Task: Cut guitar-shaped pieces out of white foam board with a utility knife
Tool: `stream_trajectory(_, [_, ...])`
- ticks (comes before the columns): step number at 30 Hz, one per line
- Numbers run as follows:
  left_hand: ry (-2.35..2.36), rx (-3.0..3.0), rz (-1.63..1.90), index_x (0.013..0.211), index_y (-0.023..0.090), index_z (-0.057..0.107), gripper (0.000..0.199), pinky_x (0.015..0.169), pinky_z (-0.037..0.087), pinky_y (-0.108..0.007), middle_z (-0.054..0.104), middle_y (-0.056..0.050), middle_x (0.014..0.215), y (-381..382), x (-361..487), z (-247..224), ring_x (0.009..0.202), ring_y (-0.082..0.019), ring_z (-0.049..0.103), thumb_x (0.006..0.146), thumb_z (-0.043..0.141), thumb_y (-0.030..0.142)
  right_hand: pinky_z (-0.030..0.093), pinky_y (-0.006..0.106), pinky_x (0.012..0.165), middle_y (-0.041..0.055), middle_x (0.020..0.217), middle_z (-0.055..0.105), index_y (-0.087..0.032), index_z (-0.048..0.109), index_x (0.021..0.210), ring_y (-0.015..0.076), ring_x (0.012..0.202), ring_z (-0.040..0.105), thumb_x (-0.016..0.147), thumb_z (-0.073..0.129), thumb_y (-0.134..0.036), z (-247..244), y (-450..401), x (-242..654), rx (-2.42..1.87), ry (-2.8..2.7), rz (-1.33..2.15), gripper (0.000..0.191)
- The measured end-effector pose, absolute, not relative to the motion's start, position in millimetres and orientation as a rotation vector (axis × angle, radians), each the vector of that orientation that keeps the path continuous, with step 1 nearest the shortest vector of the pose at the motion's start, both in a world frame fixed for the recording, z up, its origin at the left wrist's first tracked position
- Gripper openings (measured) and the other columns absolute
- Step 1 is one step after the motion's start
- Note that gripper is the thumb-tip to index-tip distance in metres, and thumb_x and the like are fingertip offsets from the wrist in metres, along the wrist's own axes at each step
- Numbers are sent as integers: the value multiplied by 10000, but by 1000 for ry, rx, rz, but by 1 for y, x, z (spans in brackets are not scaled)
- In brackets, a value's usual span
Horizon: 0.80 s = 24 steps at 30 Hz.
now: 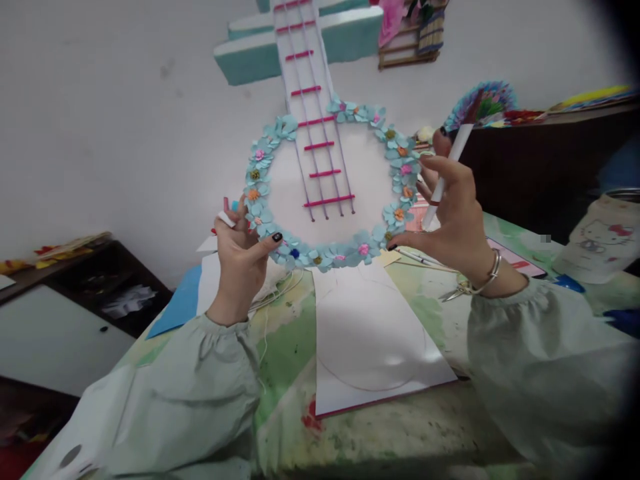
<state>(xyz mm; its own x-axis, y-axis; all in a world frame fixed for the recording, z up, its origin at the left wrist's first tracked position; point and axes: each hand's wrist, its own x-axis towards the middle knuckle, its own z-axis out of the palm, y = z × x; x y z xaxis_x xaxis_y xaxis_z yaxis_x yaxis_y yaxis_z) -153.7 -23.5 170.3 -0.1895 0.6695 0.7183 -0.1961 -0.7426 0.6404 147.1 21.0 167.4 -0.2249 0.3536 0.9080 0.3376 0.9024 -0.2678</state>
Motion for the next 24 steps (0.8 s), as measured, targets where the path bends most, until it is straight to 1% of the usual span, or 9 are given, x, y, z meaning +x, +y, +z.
stream_trajectory(2, [576, 1359, 1964, 857, 221, 460, 482, 718, 497, -241, 589, 25, 918, -15, -152, 163, 825, -120, 600, 544, 771, 28, 375, 475, 1067, 51, 1445, 346, -327, 300, 1366, 297, 1333, 360, 621, 803, -456, 161, 26, 143, -559, -1768, -49, 908])
stream_trajectory(4, [630, 1205, 1852, 827, 194, 504, 389, 671, 494, -246, 606, 23, 808, -2, -151, 151, 749, -127, 609, 562, 738, 30, 425, 484, 1023, 49, 1443, 351, -339, 295, 1374, 305, 1307, 402, 694, 754, -436, 152, 31, 143, -644, -1725, -20, 826])
stream_trajectory(6, [675, 1038, 1744, 809, 179, 542, 341, 641, 494, -255, 633, 14, 778, 12, -154, 136, 732, -145, 620, 558, 710, 20, 469, 477, 976, 59, 1454, 348, -329, 310, 1372, 307, 1274, 446, 732, 720, -418, 139, 35, 149, -710, -1697, 40, 765])
stream_trajectory(9, [780, 750, 1754, 772, 161, 577, 236, 583, 489, -254, 650, 8, 721, 36, -164, 115, 627, -130, 604, 594, 660, 31, 506, 434, 937, 76, 1476, 334, -304, 347, 1353, 283, 1207, 522, 767, 683, -386, 110, 36, 171, -801, -1649, 115, 680])
stream_trajectory(11, [800, 720, 1763, 761, 148, 580, 203, 576, 495, -256, 641, 1, 676, 53, -175, 106, 592, -126, 595, 615, 619, 12, 516, 421, 922, 89, 1478, 337, -289, 374, 1332, 266, 1144, 575, 796, 645, -380, 85, 34, 189, -914, -1594, 118, 607])
stream_trajectory(16, [802, 755, 1790, 883, 143, 600, 359, 587, 514, -283, 667, -25, 733, 95, -194, 98, 636, -164, 630, 579, 583, -49, 553, 412, 816, 95, 1381, 476, -277, 396, 1295, 262, 1024, 642, 825, 580, -440, 38, 30, 221, -1238, -1538, 93, 530])
stream_trajectory(20, [775, 824, 1808, 925, 157, 597, 452, 630, 518, -302, 675, -18, 759, 136, -190, 99, 666, -179, 640, 528, 603, -60, 575, 351, 695, 100, 1296, 557, -274, 395, 1302, 245, 944, 671, 830, 541, -497, 34, 31, 224, -1299, -1559, 139, 542])
stream_trajectory(22, [763, 859, 1816, 911, 161, 593, 482, 648, 513, -300, 675, -10, 759, 163, -182, 99, 672, -176, 639, 488, 611, -68, 579, 340, 643, 102, 1200, 618, -275, 392, 1320, 250, 915, 679, 825, 532, -524, 32, 32, 224, -1316, -1567, 163, 571])
stream_trajectory(24, [747, 888, 1826, 892, 166, 585, 510, 668, 505, -298, 673, -2, 756, 193, -172, 98, 696, -178, 639, 445, 614, -78, 583, 341, 608, 108, 1172, 632, -284, 399, 1327, 261, 905, 682, 813, 531, -542, 27, 34, 226, -1325, -1580, 175, 590])
